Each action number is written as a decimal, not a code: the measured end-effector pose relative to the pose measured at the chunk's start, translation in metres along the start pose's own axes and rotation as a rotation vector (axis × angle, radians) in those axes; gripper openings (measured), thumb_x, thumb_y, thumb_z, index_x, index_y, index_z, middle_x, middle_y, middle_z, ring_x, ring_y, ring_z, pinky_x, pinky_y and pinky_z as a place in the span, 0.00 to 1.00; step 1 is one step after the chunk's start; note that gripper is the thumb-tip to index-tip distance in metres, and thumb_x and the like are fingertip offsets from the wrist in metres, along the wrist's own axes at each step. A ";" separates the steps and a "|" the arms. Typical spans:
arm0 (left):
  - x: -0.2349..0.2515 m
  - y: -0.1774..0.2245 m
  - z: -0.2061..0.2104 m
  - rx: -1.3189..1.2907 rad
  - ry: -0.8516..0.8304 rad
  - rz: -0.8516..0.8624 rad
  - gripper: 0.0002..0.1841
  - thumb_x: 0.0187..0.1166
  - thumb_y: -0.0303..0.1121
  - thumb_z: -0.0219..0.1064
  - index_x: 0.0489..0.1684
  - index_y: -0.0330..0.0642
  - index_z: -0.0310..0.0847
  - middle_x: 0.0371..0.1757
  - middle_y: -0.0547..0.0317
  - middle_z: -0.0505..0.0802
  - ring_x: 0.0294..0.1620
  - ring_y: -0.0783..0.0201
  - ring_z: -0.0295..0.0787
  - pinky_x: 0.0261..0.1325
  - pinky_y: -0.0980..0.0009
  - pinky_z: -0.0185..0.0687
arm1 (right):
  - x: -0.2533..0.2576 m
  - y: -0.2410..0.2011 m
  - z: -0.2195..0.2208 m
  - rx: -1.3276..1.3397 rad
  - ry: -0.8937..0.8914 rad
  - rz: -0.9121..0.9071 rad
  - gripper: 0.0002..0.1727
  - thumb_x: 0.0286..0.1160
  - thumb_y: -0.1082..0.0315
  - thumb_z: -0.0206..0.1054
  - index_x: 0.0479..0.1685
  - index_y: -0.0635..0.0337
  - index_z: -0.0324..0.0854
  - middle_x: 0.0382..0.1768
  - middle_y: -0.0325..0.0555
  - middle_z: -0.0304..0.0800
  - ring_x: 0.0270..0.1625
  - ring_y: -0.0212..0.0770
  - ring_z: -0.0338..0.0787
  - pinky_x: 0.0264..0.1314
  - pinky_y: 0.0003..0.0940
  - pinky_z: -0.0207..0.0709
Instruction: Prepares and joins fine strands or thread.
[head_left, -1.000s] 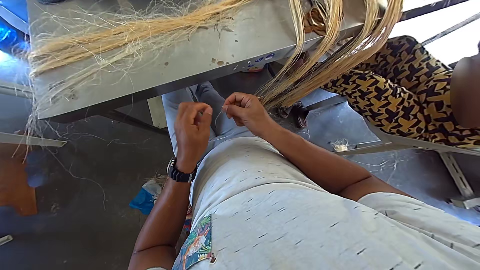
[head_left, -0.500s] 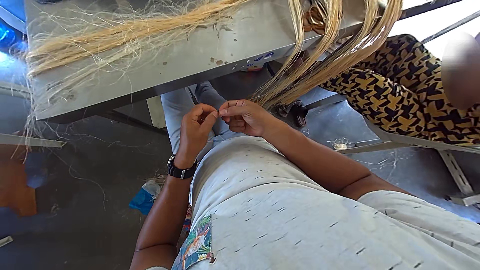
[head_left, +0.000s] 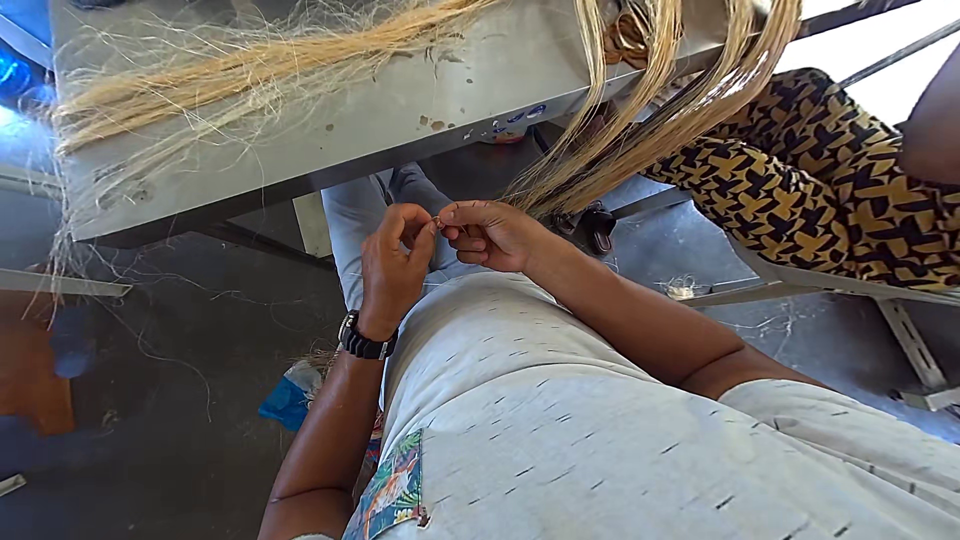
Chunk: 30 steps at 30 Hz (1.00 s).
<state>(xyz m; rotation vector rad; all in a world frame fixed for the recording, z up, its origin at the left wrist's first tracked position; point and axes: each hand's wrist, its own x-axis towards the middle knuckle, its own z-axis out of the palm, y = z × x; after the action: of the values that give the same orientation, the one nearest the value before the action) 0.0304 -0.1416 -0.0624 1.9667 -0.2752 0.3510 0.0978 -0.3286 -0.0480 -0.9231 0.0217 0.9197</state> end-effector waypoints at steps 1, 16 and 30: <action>0.000 0.000 0.000 0.028 0.003 0.012 0.07 0.85 0.30 0.63 0.55 0.42 0.81 0.39 0.59 0.90 0.34 0.67 0.87 0.38 0.69 0.86 | 0.000 0.000 0.001 -0.004 0.006 -0.003 0.11 0.89 0.68 0.56 0.39 0.57 0.82 0.24 0.34 0.78 0.14 0.23 0.66 0.14 0.16 0.61; 0.000 0.001 -0.003 0.037 -0.039 -0.060 0.07 0.87 0.32 0.62 0.51 0.42 0.83 0.34 0.59 0.91 0.27 0.68 0.87 0.30 0.72 0.85 | 0.000 0.003 0.002 -0.091 0.127 -0.036 0.07 0.82 0.71 0.64 0.37 0.57 0.86 0.18 0.32 0.72 0.11 0.21 0.60 0.11 0.15 0.54; -0.001 0.002 -0.017 -0.439 -0.183 -0.281 0.10 0.91 0.34 0.51 0.49 0.42 0.78 0.32 0.55 0.92 0.22 0.66 0.86 0.25 0.74 0.84 | -0.002 -0.001 -0.005 -0.261 0.148 -0.062 0.05 0.82 0.70 0.67 0.40 0.60 0.86 0.16 0.30 0.68 0.12 0.22 0.59 0.12 0.16 0.51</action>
<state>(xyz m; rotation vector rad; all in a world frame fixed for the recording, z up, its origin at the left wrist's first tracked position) 0.0264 -0.1265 -0.0549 1.5745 -0.1711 -0.0714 0.0987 -0.3339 -0.0495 -1.2265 -0.0009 0.8066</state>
